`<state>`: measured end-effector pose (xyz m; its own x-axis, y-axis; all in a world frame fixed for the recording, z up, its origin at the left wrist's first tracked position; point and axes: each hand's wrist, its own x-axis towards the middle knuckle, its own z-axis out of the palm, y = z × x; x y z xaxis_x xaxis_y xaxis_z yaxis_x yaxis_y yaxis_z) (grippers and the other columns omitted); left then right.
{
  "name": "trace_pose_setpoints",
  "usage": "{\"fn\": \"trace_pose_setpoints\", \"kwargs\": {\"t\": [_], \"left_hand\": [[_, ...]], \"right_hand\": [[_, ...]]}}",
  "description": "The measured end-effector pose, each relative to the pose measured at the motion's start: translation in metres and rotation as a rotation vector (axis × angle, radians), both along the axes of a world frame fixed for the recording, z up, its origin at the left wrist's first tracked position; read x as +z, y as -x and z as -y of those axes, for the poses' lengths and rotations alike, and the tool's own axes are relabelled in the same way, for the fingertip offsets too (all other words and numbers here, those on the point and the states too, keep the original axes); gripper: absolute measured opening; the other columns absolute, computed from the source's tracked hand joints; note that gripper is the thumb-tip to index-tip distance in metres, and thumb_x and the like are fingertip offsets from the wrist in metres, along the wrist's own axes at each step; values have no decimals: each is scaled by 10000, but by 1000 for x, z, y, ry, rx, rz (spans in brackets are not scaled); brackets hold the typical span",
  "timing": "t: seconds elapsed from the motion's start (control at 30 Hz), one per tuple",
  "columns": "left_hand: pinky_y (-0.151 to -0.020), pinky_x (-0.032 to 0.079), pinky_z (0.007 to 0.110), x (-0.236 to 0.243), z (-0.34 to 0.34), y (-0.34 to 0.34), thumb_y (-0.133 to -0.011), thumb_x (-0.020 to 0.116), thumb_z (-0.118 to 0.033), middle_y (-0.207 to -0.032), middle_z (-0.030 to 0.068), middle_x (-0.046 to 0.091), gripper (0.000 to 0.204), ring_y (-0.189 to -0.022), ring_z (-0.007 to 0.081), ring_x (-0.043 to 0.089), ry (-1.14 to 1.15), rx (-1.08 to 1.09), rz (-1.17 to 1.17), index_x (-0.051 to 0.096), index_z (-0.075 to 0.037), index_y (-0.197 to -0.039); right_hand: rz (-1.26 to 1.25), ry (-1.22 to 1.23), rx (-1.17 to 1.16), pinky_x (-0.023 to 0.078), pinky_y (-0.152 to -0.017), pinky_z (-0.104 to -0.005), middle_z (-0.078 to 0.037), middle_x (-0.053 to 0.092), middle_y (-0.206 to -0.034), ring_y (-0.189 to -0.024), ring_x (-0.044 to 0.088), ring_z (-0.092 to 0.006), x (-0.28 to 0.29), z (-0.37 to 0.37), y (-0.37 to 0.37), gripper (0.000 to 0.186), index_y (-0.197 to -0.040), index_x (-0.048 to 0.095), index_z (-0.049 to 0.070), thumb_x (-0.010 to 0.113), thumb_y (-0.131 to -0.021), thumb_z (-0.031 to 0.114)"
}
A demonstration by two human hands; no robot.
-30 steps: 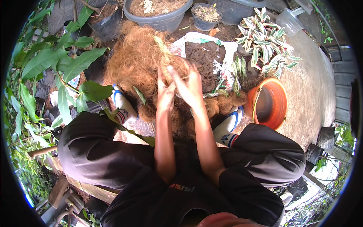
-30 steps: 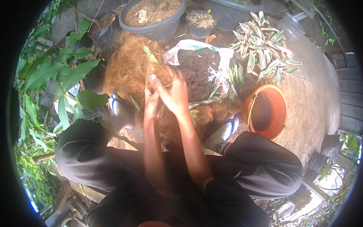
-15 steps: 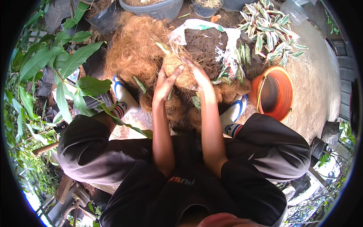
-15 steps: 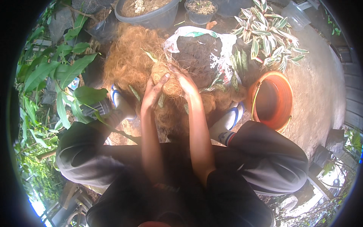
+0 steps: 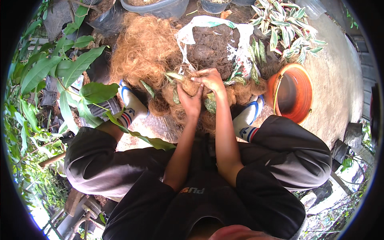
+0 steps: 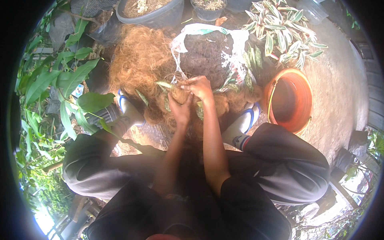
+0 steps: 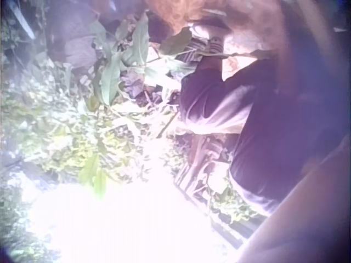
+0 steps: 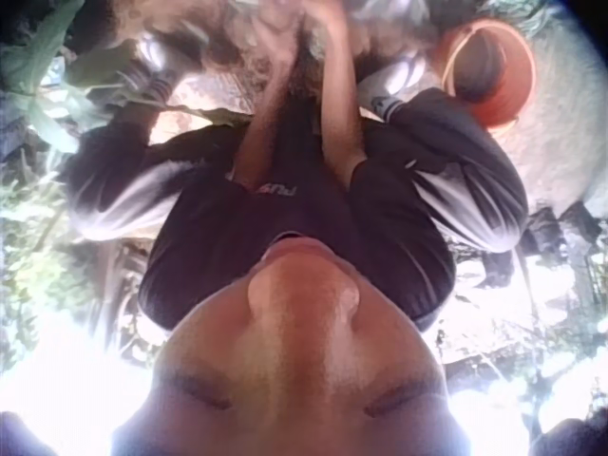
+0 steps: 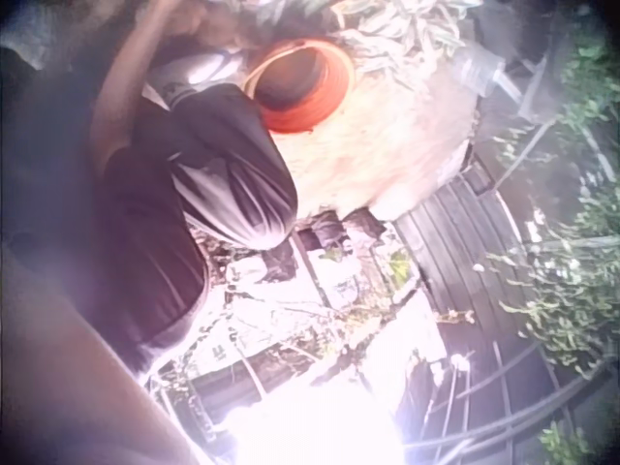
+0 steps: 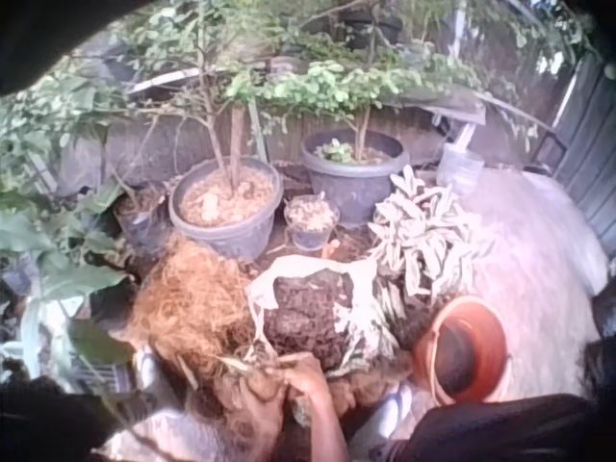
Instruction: The person sits cross-legged and mixes dark soil with shredded coconut fiber by hand. They repeatedly scoop, crumble, and combine the materials into a loose pile, occasionally picking up and breaking apart clumps to ensure even mixing.
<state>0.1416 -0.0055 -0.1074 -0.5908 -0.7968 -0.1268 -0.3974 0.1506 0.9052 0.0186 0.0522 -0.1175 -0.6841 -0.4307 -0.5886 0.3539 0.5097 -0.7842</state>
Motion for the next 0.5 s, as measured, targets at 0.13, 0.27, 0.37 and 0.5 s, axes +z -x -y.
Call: {"fn": "trace_pose_setpoints", "kwargs": {"t": [0.13,0.27,0.37,0.5], "left_hand": [[-1126,213,419,-18,-21,-16,-787,750,-323,-1405,351,276,947,-1325,401,309,-37,72,-37,193,181,-1364],[-1120,218,427,-11,-28,-28,-789,748,-338,-1415,351,267,969,-1337,411,295,-100,14,-13,175,184,-1370],[-1102,247,426,-30,-16,-46,-801,739,-324,-1372,339,334,945,-1307,404,339,-77,-50,-7,177,178,-1371],[-1079,296,414,-38,-5,-50,-817,727,-300,-1302,321,429,955,-1247,389,416,-32,-2,194,121,129,-1417]], "right_hand": [[64,11,38,508,-714,-314,-113,713,-867,-745,632,-160,2,9,-12,391,-915,724,14,886,-583,142],[-55,-52,217,507,-768,-333,-108,710,-970,-887,659,-198,-14,10,-13,363,-920,725,78,869,-590,129],[-68,-22,352,502,-793,-331,-129,713,-943,-911,667,-211,12,24,-12,201,-902,740,99,749,-701,95],[-46,-93,559,505,-806,-343,-135,701,-1001,-917,664,-234,7,44,-10,222,-956,744,123,606,-782,122]]}}
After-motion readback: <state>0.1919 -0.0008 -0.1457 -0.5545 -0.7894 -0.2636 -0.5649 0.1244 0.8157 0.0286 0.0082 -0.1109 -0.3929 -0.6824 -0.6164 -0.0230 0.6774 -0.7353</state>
